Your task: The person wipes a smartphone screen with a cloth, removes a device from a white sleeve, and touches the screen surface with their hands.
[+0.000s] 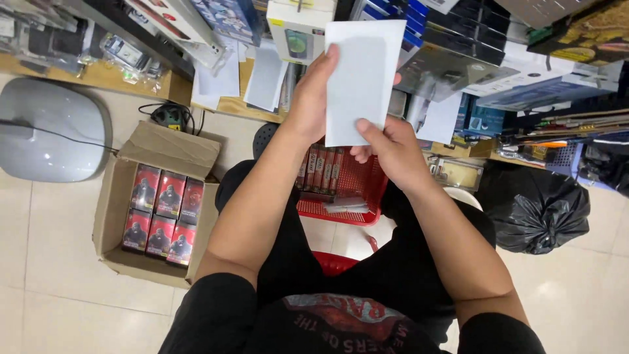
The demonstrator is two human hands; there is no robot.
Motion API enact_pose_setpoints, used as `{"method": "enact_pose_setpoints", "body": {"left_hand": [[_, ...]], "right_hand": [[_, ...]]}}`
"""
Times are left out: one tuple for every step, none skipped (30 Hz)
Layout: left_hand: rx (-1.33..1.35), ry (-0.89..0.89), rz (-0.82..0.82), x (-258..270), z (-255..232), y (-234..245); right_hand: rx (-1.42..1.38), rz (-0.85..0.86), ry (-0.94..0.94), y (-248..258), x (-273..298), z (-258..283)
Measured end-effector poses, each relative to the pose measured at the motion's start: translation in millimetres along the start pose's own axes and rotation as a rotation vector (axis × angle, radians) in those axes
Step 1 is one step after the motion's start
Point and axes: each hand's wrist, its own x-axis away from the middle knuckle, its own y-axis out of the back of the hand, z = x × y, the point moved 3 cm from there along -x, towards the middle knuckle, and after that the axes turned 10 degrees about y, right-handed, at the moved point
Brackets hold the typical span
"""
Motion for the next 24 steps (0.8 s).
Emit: {"method": "enact_pose_setpoints", "body": {"left_hand": [[0.044, 0.016, 0.093, -2, 4, -1], [0.089, 0.032, 0.185, -2, 7, -2], [0.083, 0.038, 0.188, -1, 8, -4], [0.074, 0.065, 0.199, 0, 9, -6], [0.066, 0.091, 0.209, 1, 10, -9], [0.062, 0.095, 0.211, 2, 12, -11], [0.020, 0.071, 0.211, 2, 12, -13], [-0.021, 0.046, 0.210, 3, 13, -16], [-0.023, 0.050, 0.211, 3, 15, -15], [-0.031, 0.070, 0.174, 3, 18, -14], [-0.041, 0.089, 0.137, 2, 20, -12], [-0.043, 0.093, 0.139, 3, 19, -13], [-0.073, 0.102, 0.096, 5, 19, -13], [-0.104, 0.112, 0.053, 6, 19, -14], [-0.107, 0.112, 0.055, 7, 19, -14], [-0.106, 0.080, 0.053, 7, 18, -14], [-0.102, 0.048, 0.050, 7, 19, -15], [-0.103, 0.050, 0.051, 7, 19, -14], [-0.133, 0.037, 0.033, 7, 19, -13], [-0.163, 0.025, 0.015, 7, 18, -12], [-0.164, 0.023, 0.015, 5, 18, -10], [-0.203, 0.011, 0.018, 4, 18, -9], [-0.240, 0.002, 0.023, 3, 20, -8], [-0.239, 0.002, 0.024, 2, 20, -8]], "right_hand": [[-0.040, 0.035, -0.006, 1, 1, 0], [-0.080, 0.070, -0.011, 0, 3, -1], [-0.086, 0.064, -0.008, 3, 3, -4], [-0.118, 0.093, -0.004, 3, 3, -6], [-0.149, 0.125, 0.000, 3, 4, -9], [-0.153, 0.121, 0.001, 4, 3, -11], [-0.163, 0.138, -0.019, 4, 3, -13], [-0.172, 0.156, -0.039, 4, 3, -16], [-0.176, 0.153, -0.040, 4, 4, -15], [-0.222, 0.156, -0.048, 3, 5, -14], [-0.268, 0.159, -0.054, 2, 6, -12], [-0.271, 0.156, -0.052, 1, 6, -12], [-0.315, 0.131, -0.052, 0, 6, -12], [-0.359, 0.107, -0.051, -2, 7, -12], [-0.361, 0.105, -0.048, -3, 6, -13], [-0.407, 0.076, -0.072, -4, 6, -13], [-0.452, 0.046, -0.098, -4, 6, -15], [-0.453, 0.044, -0.098, -6, 6, -15], [-0.502, 0.041, -0.088, -7, 5, -15], [-0.550, 0.039, -0.079, -9, 4, -14], [-0.550, 0.040, -0.077, -9, 3, -14], [-0.555, 0.035, -0.072, -8, 1, -13], [-0.560, 0.028, -0.069, -8, 1, -12], [-0.560, 0.026, -0.069, -7, 0, -11]]}}
